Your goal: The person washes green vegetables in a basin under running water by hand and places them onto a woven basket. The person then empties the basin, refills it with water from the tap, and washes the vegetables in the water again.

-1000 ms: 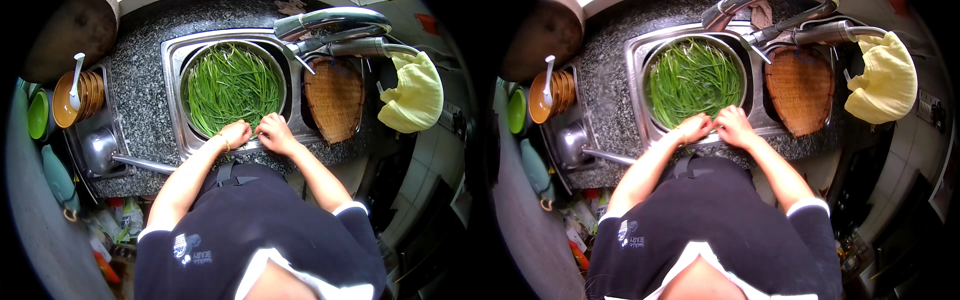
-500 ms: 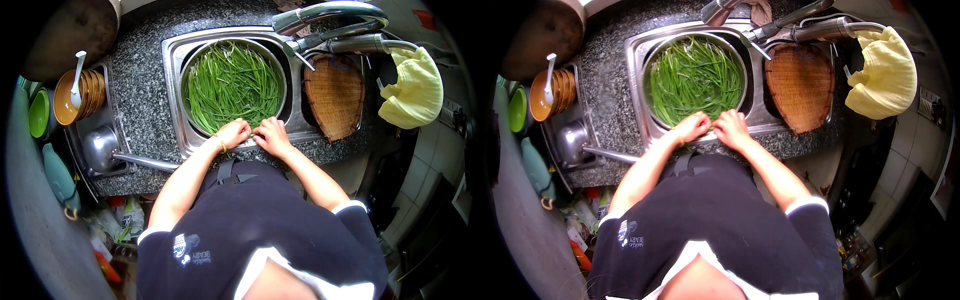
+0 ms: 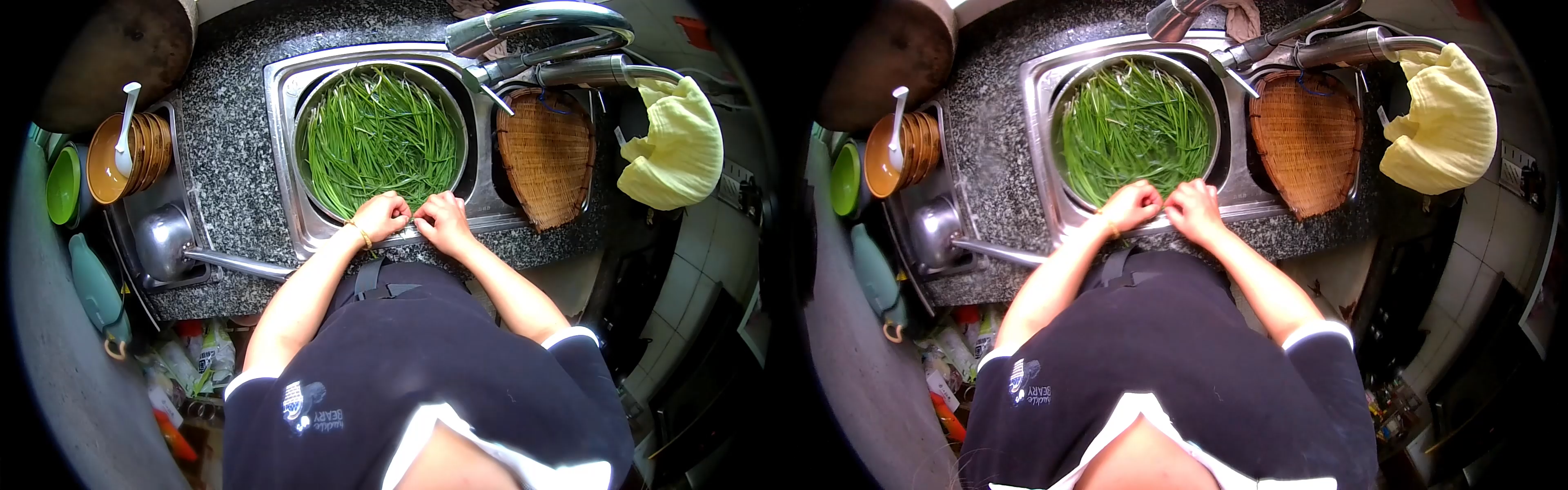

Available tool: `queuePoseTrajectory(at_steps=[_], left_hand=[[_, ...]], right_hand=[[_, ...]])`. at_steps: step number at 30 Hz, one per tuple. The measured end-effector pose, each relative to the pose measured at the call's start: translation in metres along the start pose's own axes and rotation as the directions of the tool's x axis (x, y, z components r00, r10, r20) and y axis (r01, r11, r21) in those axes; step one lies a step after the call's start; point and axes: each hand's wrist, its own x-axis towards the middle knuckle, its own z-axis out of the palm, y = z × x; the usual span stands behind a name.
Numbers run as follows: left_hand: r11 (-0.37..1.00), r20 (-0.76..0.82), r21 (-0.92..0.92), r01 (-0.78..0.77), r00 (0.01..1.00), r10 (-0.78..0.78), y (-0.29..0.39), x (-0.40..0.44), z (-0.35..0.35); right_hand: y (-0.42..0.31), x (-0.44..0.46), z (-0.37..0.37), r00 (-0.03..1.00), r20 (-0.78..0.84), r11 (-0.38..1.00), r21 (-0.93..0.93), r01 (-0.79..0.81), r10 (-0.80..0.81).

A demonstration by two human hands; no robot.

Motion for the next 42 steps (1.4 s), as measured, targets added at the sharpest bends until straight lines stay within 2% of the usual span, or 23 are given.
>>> queuePoseTrajectory(at_steps=[5,15,17,18,20,21,22,24,25,27,28,30,34,36,38,40,42], left_hand=[[1.0,0.002,0.007,0.009,1.0,-0.009,0.002,-0.001,0.0],[1.0,-0.047,0.013,0.014,0.999,-0.013,-0.002,-0.002,0.007],[0.999,-0.056,-0.032,0.022,0.998,-0.024,-0.001,-0.002,0.005],[0.999,-0.038,-0.036,0.033,0.999,-0.034,0.002,-0.002,0.002],[0.996,-0.028,-0.018,0.086,0.996,-0.086,0.014,-0.006,-0.003],[0.997,-0.045,0.016,0.072,0.996,-0.071,0.017,-0.008,-0.003],[0.998,-0.04,0.013,0.063,0.997,-0.062,0.02,-0.009,-0.002],[0.992,-0.197,0.125,0.021,0.98,0.004,0.025,-0.014,0.0],[0.989,-0.225,0.148,0.003,0.974,0.031,0.028,-0.015,0.0],[0.979,-0.282,0.2,-0.027,0.956,0.084,0.03,-0.016,-0.001],[0.966,-0.338,0.254,-0.053,0.931,0.14,0.032,-0.016,-0.001],[0.975,-0.36,0.214,-0.054,0.924,0.13,0.037,-0.017,-0.005],[0.986,-0.454,0.153,-0.071,0.881,0.134,0.04,-0.02,-0.015],[0.993,-0.486,0.106,-0.045,0.869,0.091,0.04,-0.023,-0.02],[0.993,-0.515,0.106,-0.058,0.851,0.104,0.04,-0.024,-0.024],[1.0,-0.542,0.006,-0.018,0.84,0.019,0.041,-0.027,-0.027],[0.999,-0.564,-0.005,-0.033,0.825,0.025,0.04,-0.029,-0.031]], right_hand=[[-0.002,-0.001,-0.001,0.998,-0.017,0.996,0.075,-0.057,0.059],[-0.004,-0.006,-0.005,0.996,-0.062,0.988,0.141,-0.056,0.065],[-0.002,-0.008,-0.012,0.981,-0.189,0.996,0.081,-0.033,0.048],[0.002,-0.011,-0.015,0.98,-0.192,0.997,0.07,-0.04,0.053],[0.015,-0.016,-0.02,0.928,-0.241,0.936,0.277,-0.216,0.285],[0.021,-0.019,-0.02,0.889,-0.297,0.917,0.307,-0.256,0.348],[0.027,-0.022,-0.02,0.827,-0.242,0.795,0.501,-0.341,0.507],[0.04,-0.025,-0.021,0.819,-0.235,0.792,0.49,-0.365,0.523],[0.045,-0.027,-0.021,0.818,-0.236,0.791,0.489,-0.366,0.525],[0.047,-0.027,-0.022,0.863,-0.228,0.872,0.317,-0.372,0.451],[0.048,-0.027,-0.022,0.862,-0.228,0.872,0.317,-0.374,0.453],[0.044,-0.023,-0.025,0.879,-0.273,0.92,0.147,-0.364,0.392],[0.045,-0.015,-0.026,0.874,-0.353,0.938,0.03,-0.345,0.333],[0.043,-0.012,-0.032,0.903,-0.336,0.924,-0.177,-0.339,0.267],[0.048,-0.011,-0.03,0.91,-0.32,0.924,-0.186,-0.335,0.265],[0.053,-0.009,-0.027,0.909,-0.346,0.897,-0.284,-0.339,0.234],[0.053,-0.005,-0.026,0.904,-0.345,0.898,-0.263,-0.353,0.254]])
